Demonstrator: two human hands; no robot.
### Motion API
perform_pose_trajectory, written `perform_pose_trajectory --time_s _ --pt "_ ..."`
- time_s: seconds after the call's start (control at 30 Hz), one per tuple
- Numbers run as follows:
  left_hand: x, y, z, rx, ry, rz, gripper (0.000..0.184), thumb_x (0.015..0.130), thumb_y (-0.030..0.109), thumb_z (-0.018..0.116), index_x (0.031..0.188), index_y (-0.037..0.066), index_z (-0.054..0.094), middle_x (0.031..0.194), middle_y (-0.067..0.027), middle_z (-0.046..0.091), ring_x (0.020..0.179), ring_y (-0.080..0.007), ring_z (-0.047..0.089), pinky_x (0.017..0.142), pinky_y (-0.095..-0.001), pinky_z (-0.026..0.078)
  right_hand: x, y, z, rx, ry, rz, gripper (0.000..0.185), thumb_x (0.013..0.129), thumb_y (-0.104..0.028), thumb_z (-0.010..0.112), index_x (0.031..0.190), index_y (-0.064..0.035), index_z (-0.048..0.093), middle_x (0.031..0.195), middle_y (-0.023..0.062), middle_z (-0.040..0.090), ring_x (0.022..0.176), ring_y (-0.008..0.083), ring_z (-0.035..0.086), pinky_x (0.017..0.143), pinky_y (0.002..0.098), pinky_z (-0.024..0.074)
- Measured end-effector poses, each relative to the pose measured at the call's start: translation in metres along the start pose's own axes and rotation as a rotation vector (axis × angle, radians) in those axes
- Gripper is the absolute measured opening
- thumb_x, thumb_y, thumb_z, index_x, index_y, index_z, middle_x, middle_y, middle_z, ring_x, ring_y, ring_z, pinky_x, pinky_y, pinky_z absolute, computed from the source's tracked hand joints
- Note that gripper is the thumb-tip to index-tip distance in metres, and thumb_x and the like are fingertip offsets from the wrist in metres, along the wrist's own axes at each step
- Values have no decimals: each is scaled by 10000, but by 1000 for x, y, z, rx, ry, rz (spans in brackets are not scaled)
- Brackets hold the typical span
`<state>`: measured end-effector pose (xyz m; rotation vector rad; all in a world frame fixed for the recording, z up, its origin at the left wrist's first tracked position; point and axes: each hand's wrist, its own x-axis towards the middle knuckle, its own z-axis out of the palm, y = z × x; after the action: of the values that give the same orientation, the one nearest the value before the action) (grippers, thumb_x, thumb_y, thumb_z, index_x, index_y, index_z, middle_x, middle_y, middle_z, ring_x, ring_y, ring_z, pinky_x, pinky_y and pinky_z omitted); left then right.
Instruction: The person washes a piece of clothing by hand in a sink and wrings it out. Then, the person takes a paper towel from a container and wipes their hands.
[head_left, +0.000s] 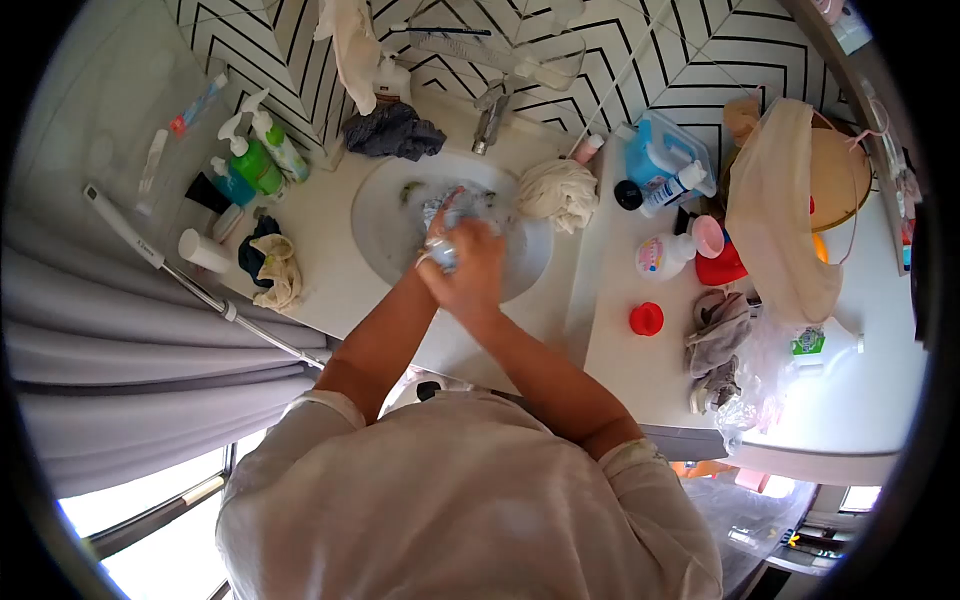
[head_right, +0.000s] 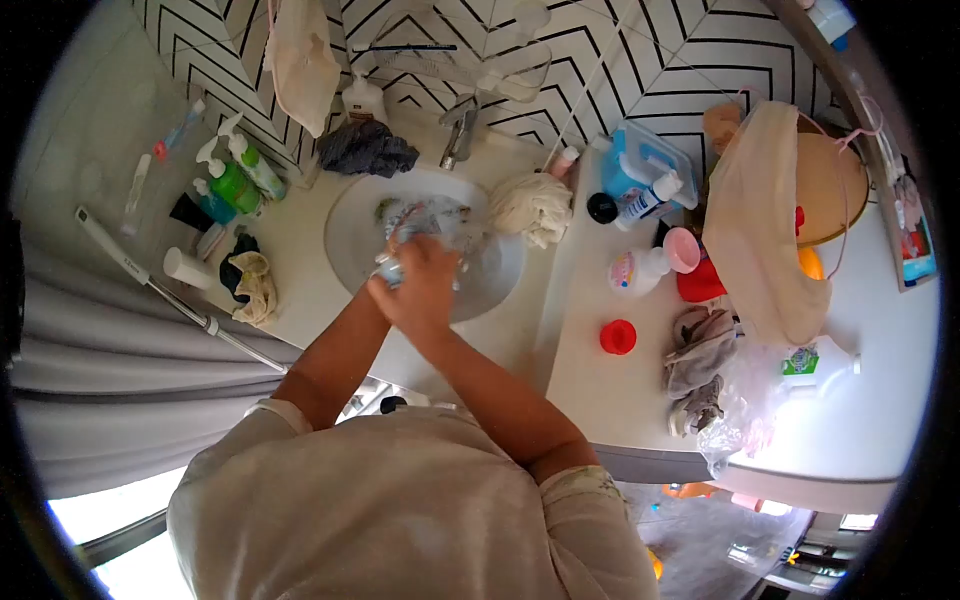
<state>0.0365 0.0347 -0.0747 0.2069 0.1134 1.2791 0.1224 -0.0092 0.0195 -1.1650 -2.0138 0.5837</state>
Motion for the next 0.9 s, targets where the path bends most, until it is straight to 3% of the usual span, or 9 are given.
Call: perform_pose_trajectory --time_s 0.2,0.27,0.33,0.37,0.43,0.53,0.63,0.77,0.9 --pt "-3 -26 49 177 638 190 331 845 273 488 1105 68 494 1001 -107 572 883 -238 568 801 -370 461 69 46 -5 217 52 492 346 600 -264 638 823 -9 568 940 207 565 909 362 524 846 437 383" --pt "2 -17 4 839 387 499 322 831 249 507 1093 63 500 989 -101 572 882 -225 566 785 -354 463 40 26 -18 220 101 351 329 593 -253 645 801 -8 572 920 216 566 884 365 532 823 436 395" --pt "-5 14 5 -66 143 -106 317 827 240 513 1078 45 512 1006 -99 568 889 -205 562 778 -343 460 6 -1 -9 -1 176 -72 330 605 -243 642 805 8 567 856 216 577 833 376 546 759 428 422" --pt "-2 9 -5 102 12 69 317 833 255 509 1068 42 516 1003 -100 571 892 -203 561 782 -344 457 -3 -9 -5 -110 215 -283 330 611 -238 641 807 16 565 825 216 582 807 382 553 727 425 435" --pt "10 -6 -32 452 -253 407 323 843 286 499 1047 36 524 998 -103 576 897 -198 558 790 -346 452 25 7 4 3 137 29 345 607 -234 637 825 24 566 872 234 562 834 393 536 757 432 421" --pt "2 -14 28 255 538 194 291 842 282 490 1020 56 531 1016 -98 577 919 -198 554 817 -351 438 64 52 9 193 199 400 345 592 -225 648 832 12 577 885 231 552 834 389 527 764 435 416" --pt "0 1 53 170 570 117 250 848 245 481 1030 81 535 1015 -80 581 943 -192 550 819 -348 438 36 45 10 171 287 195 331 611 -233 636 823 15 580 851 223 569 834 384 539 741 433 428" --pt "4 -5 -48 1546 0 534 247 856 230 482 1067 115 539 1036 -73 575 952 -196 549 813 -352 446 15 -2 0 0 224 -13 336 635 -253 618 816 26 568 814 223 582 843 378 550 713 431 437" --pt "-4 -15 34 239 498 179 229 846 262 510 1014 113 558 1012 -72 577 921 -209 555 791 -354 458 70 44 -6 103 122 423 331 593 -240 641 796 11 568 747 209 565 762 375 543 675 435 440"
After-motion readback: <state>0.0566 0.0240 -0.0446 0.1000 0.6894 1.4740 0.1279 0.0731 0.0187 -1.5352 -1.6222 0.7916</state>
